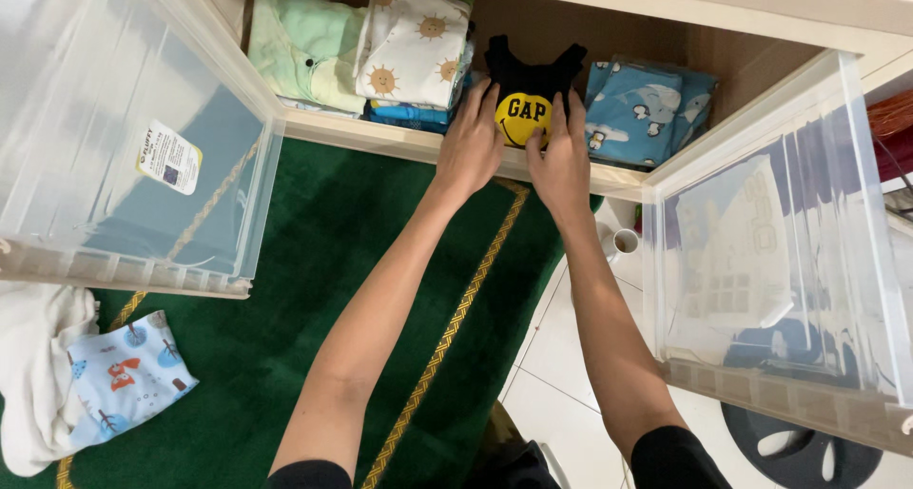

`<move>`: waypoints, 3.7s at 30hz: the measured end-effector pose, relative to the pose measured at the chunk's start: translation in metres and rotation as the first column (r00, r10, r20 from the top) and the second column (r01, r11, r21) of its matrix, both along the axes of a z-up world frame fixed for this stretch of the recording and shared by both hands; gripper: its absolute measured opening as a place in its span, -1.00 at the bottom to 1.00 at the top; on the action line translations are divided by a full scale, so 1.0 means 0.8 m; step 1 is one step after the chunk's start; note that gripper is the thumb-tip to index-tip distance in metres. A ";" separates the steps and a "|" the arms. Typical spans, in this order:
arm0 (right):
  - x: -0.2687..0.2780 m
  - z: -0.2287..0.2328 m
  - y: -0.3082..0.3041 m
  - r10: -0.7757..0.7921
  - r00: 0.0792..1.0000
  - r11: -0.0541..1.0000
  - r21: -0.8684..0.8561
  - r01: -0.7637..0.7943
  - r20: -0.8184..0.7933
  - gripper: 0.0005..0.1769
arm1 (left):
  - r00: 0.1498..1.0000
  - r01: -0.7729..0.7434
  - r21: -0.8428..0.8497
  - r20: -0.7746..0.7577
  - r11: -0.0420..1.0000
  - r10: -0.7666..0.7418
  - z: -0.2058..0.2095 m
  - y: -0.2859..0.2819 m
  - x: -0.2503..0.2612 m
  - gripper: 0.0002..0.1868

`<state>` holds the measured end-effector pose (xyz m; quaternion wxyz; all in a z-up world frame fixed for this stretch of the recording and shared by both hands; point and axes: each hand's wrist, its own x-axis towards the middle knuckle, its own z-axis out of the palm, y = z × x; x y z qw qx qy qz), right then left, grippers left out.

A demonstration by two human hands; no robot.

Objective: The person folds a small black shirt with a yellow smiley face and places it inside a storage drawer, then smooths and folds a light blue patterned baby garment by hand before storing it as well, and finally begins folding a white shirt.

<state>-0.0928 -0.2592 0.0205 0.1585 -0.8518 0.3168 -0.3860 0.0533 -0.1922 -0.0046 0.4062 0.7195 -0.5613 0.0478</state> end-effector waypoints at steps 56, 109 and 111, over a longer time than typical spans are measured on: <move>-0.018 -0.004 0.076 0.201 0.945 0.977 0.016 -0.212 0.257 -0.77 | 0.997 0.072 -0.183 0.051 0.981 -0.063 0.016 0.121 -0.041 -0.60; 0.181 -0.066 0.608 0.929 0.360 0.353 -0.090 -0.931 -0.087 -0.26 | 0.572 -0.811 -0.141 0.011 0.568 0.820 -0.072 0.728 -0.030 -0.60; 0.191 -0.065 0.607 0.918 0.356 0.337 -0.134 -0.932 -0.173 -0.24 | 0.569 -0.813 -0.152 -0.004 0.562 0.822 -0.069 0.727 -0.031 -0.59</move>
